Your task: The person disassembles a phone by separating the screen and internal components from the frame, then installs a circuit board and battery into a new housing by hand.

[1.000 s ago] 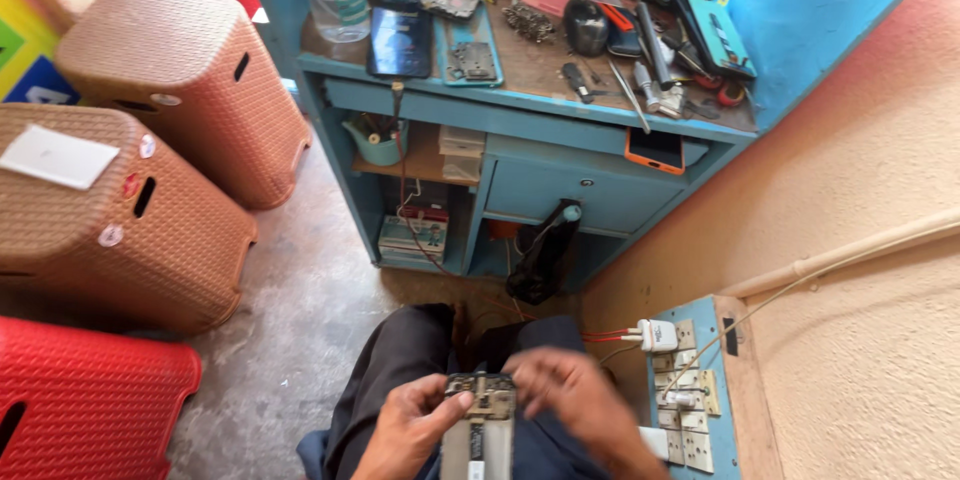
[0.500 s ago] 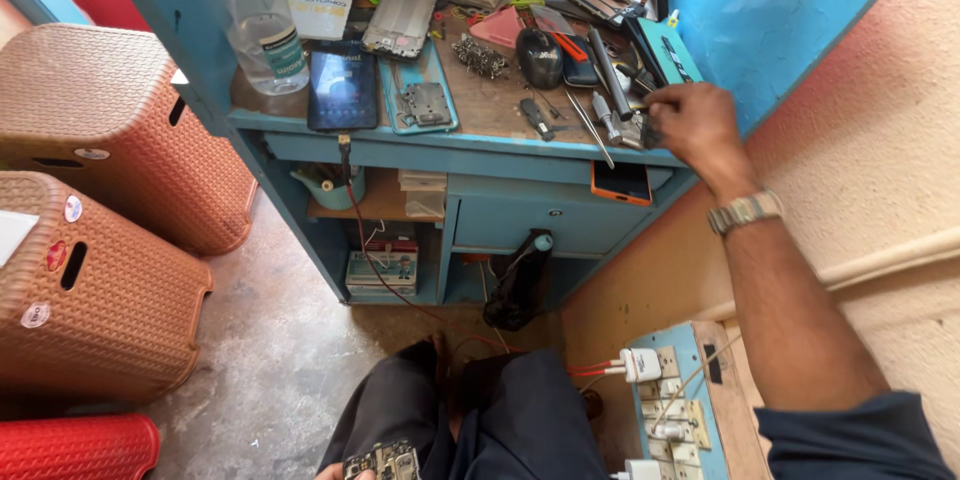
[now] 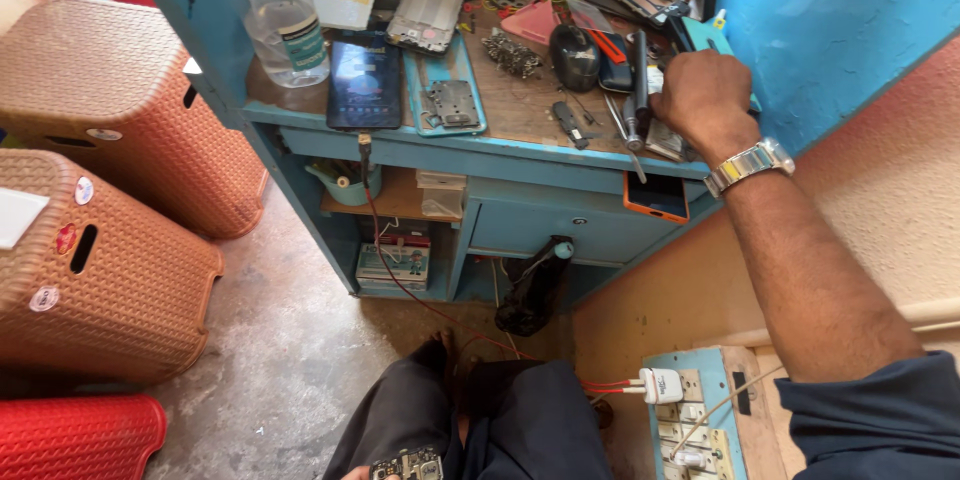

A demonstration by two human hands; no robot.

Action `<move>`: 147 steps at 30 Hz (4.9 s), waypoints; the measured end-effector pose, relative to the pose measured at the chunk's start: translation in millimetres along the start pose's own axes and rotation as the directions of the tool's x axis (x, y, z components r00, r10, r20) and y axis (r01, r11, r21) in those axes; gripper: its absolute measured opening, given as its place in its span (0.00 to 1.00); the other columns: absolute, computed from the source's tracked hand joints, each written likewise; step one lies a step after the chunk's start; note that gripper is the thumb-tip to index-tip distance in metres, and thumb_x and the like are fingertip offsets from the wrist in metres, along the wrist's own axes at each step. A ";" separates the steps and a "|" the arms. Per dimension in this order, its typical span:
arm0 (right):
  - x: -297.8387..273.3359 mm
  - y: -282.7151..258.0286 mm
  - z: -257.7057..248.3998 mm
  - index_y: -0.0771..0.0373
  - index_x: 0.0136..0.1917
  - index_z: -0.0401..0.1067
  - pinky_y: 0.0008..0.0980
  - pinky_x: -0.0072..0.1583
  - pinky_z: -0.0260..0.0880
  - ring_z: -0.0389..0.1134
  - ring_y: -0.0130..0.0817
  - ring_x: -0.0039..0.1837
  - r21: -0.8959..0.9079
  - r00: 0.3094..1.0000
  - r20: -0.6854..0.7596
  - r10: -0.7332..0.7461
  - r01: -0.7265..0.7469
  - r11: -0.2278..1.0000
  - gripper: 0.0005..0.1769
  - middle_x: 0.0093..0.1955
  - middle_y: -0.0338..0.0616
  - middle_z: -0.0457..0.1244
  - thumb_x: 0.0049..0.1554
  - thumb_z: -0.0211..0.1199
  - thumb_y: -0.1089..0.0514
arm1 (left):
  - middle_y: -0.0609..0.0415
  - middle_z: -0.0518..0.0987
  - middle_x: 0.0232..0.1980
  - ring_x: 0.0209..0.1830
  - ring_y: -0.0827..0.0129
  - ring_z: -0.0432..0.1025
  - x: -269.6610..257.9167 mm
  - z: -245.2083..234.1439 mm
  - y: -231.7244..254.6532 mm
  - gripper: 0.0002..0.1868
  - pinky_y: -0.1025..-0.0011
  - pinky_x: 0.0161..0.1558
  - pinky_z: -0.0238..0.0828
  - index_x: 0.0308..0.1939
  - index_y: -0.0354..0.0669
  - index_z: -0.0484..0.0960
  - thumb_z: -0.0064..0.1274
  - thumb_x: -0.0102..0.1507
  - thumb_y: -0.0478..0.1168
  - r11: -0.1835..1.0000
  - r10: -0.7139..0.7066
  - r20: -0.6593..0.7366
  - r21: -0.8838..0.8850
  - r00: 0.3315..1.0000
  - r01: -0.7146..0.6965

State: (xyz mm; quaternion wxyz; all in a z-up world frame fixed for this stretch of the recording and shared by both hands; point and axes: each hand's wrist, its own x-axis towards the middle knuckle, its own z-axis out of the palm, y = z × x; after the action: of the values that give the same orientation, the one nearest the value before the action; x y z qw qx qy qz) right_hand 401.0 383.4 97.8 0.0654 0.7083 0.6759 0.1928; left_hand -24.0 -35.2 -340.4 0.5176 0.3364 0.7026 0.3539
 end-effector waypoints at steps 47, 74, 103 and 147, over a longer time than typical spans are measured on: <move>-346.0 -86.5 -53.5 0.58 0.58 0.79 0.26 0.49 0.80 0.77 0.29 0.47 0.918 0.785 0.393 -0.479 -0.304 0.255 0.22 0.47 0.43 0.76 0.50 0.67 0.65 | 0.46 0.84 0.36 0.36 0.69 0.75 -112.8 -28.3 201.0 0.19 0.70 0.40 0.74 0.53 0.32 0.82 0.57 0.65 0.45 0.993 0.096 0.168 0.046 0.981 -0.105; -485.0 -210.3 56.5 0.72 0.56 0.78 0.25 0.46 0.73 0.73 0.26 0.43 0.646 0.712 0.641 -0.286 -0.702 -0.300 0.17 0.45 0.46 0.73 0.58 0.65 0.58 | 0.43 0.63 0.78 0.78 0.52 0.59 -202.5 -70.5 147.3 0.09 0.61 0.72 0.57 0.36 0.43 0.89 0.67 0.52 0.30 0.906 0.393 0.247 0.063 0.886 -0.419; -485.6 -246.8 57.3 0.69 0.56 0.75 0.29 0.51 0.74 0.72 0.27 0.47 0.555 0.581 0.558 -0.592 -0.792 -0.253 0.16 0.47 0.43 0.71 0.56 0.67 0.59 | 0.54 0.85 0.51 0.49 0.76 0.78 -155.2 -59.9 150.8 0.22 0.76 0.52 0.75 0.62 0.36 0.78 0.53 0.66 0.42 0.920 -0.018 0.269 -0.372 0.963 0.121; -488.3 -243.6 39.0 0.68 0.55 0.79 0.26 0.53 0.70 0.70 0.23 0.47 0.601 0.729 0.526 -0.438 -0.683 -0.415 0.15 0.46 0.40 0.73 0.58 0.64 0.56 | 0.57 0.80 0.36 0.33 0.79 0.73 -185.2 -54.3 180.1 0.12 0.78 0.36 0.72 0.47 0.34 0.85 0.56 0.67 0.41 0.928 0.372 0.222 -0.127 0.901 -0.351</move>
State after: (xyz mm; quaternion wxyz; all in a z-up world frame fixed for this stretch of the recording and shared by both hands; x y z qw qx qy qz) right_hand 182.2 -71.0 -114.3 -0.3585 0.5165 0.3198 -0.7088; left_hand -13.2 -104.5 -85.8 0.5384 0.4795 0.5439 0.4294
